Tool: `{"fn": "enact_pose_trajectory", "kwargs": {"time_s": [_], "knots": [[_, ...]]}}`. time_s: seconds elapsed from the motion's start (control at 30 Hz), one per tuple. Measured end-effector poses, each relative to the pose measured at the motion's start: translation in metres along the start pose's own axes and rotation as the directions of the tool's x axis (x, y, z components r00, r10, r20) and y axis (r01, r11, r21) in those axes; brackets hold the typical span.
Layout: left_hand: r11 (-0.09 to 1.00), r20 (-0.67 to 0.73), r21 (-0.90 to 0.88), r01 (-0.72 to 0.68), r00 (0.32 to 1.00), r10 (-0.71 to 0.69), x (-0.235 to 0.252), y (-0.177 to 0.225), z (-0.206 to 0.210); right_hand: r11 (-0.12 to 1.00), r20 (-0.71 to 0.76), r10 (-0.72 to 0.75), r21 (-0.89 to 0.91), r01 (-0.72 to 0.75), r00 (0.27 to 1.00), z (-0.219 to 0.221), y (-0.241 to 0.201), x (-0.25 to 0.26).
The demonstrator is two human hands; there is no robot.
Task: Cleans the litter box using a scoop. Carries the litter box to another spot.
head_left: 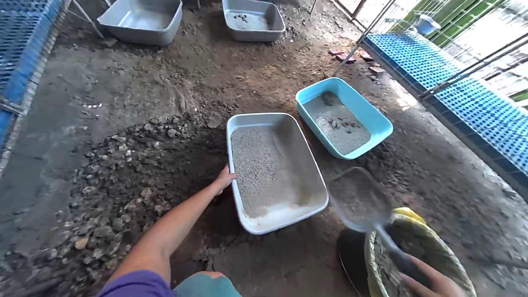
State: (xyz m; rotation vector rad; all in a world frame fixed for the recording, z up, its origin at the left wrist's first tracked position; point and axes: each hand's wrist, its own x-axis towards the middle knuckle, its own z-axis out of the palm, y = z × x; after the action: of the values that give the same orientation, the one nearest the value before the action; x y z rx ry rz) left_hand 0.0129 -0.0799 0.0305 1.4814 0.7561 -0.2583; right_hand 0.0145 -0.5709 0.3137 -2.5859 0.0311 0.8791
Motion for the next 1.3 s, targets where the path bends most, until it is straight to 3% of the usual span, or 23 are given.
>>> {"fn": "enact_pose_trajectory", "kwargs": {"time_s": [0.1,0.17,0.27,0.33,0.5,0.6,0.7,0.87,1.0,1.1,1.2,1.3], "knots": [[0.996,0.008,0.063,-0.057,0.998,0.056,-0.022,0.005,0.001,0.916,0.200,0.181,0.324,-0.239,0.963,0.077,-0.017,0.063],[0.987,0.014,0.121,-0.104,0.995,0.103,-0.036,0.012,-0.001,0.895,0.249,0.234,0.324,-0.308,0.940,0.114,-0.018,0.102],[0.957,0.051,0.228,-0.177,0.984,0.170,-0.055,0.026,-0.003,0.969,0.197,0.136,0.179,-0.172,0.971,0.145,-0.017,0.140],[0.925,0.074,0.310,-0.220,0.976,0.207,-0.065,0.035,-0.001,0.983,0.156,0.037,0.173,-0.064,0.987,0.157,-0.033,0.145],[0.888,0.093,0.397,-0.232,0.973,0.213,-0.070,0.045,0.005,0.899,0.111,-0.098,0.435,0.040,0.989,0.197,-0.113,0.158],[0.923,0.055,0.331,-0.196,0.981,0.188,-0.064,0.038,0.004,0.793,0.081,-0.111,0.607,0.039,0.991,0.205,-0.148,0.170],[0.972,0.014,0.201,-0.122,0.993,0.121,-0.053,0.025,0.000,0.741,0.032,-0.121,0.667,0.069,0.992,0.200,-0.148,0.170],[0.999,-0.026,0.054,-0.009,1.000,0.011,-0.028,-0.003,-0.009,0.799,-0.079,-0.146,0.578,0.165,0.986,0.186,-0.118,0.152],[0.995,-0.064,0.083,0.063,0.996,-0.058,-0.012,-0.030,-0.014,0.909,0.027,-0.185,0.385,0.161,0.982,0.178,-0.087,0.143],[0.995,-0.073,0.054,0.087,0.994,-0.083,-0.010,-0.038,-0.013,0.872,0.000,-0.097,0.481,0.085,0.995,0.190,-0.081,0.135],[0.995,-0.051,0.024,0.094,0.994,-0.093,-0.017,-0.046,-0.012,0.873,0.040,-0.102,0.483,0.070,0.994,0.188,-0.083,0.132],[0.987,0.006,-0.031,0.155,0.988,-0.155,-0.039,-0.057,0.002,0.849,-0.020,-0.082,0.523,0.081,0.996,0.189,-0.083,0.137]]}}
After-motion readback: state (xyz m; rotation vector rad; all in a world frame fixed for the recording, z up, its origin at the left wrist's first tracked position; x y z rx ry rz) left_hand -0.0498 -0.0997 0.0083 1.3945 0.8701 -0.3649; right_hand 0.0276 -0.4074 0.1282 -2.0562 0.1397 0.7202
